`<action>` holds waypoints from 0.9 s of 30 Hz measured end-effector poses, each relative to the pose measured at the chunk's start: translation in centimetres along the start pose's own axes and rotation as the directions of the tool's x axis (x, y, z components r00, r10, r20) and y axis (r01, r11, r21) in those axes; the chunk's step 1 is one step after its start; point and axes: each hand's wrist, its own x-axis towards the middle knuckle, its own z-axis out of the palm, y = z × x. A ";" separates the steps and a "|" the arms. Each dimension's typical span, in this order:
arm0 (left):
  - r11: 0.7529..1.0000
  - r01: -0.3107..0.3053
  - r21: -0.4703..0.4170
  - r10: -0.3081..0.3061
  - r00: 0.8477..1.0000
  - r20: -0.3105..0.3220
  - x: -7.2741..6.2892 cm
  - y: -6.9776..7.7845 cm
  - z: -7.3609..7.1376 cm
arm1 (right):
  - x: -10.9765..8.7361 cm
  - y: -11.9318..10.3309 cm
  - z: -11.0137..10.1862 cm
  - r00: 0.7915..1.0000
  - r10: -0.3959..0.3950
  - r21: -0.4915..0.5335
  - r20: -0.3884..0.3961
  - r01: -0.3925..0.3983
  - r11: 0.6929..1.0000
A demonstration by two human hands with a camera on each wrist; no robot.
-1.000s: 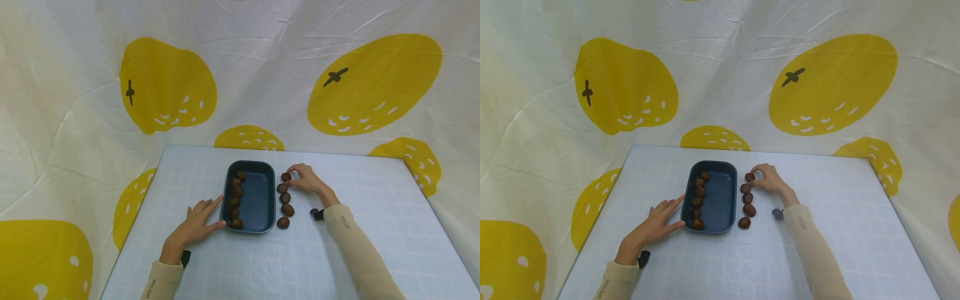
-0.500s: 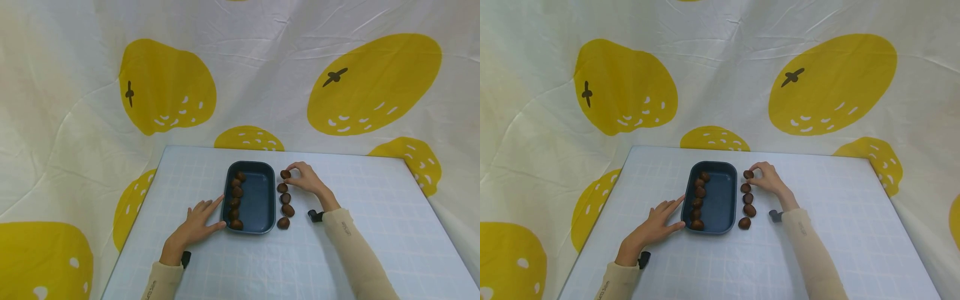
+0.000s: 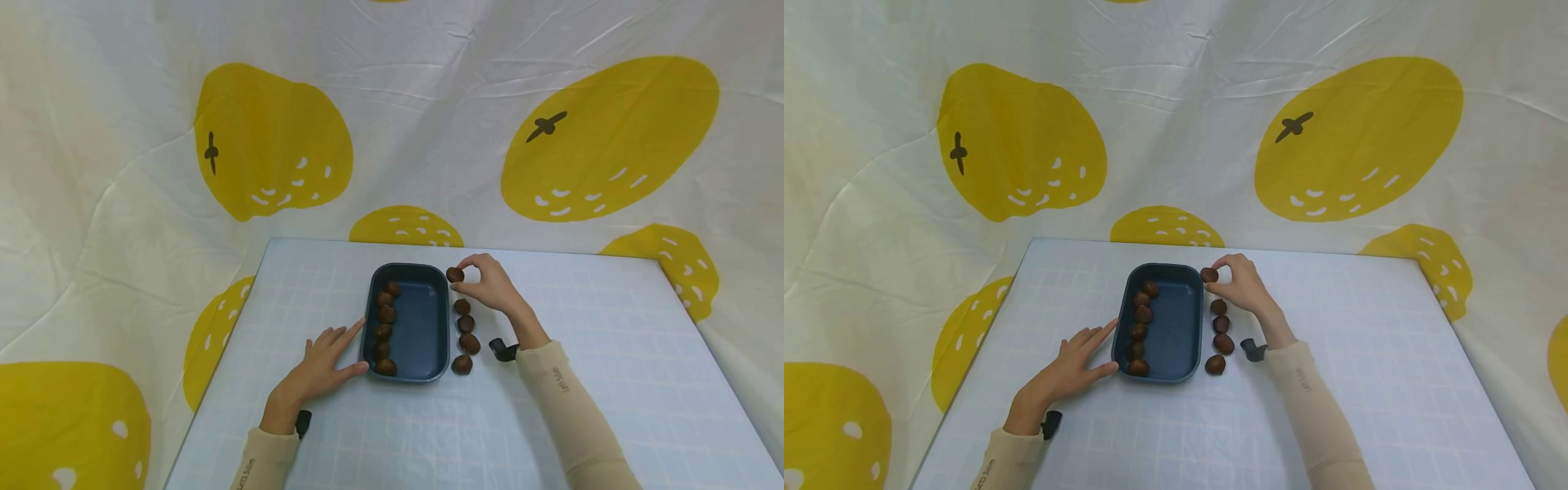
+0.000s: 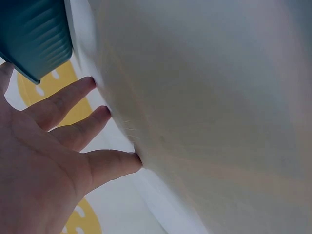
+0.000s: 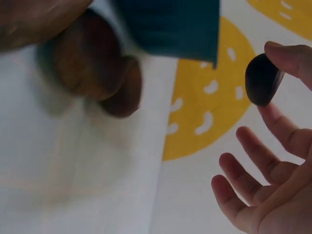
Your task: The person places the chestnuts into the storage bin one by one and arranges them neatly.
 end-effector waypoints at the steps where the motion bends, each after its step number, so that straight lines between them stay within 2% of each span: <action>1: 1.000 0.001 -0.002 -0.001 1.000 0.001 0.0 0.0 0.0 | 0.1 -0.4 0.0 1.000 -0.002 0.000 -0.004 0.002 1.000; 11: 1.000 0.003 0.000 -0.003 1.000 -0.005 -0.1 0.0 0.0 | 0.8 -3.8 0.7 0.999 -0.004 0.000 -0.033 0.004 1.000; 27: 1.000 0.006 -0.014 -0.006 1.000 -0.003 0.0 0.0 0.0 | 2.9 -7.6 3.9 0.999 0.029 -0.019 -0.038 -0.030 0.999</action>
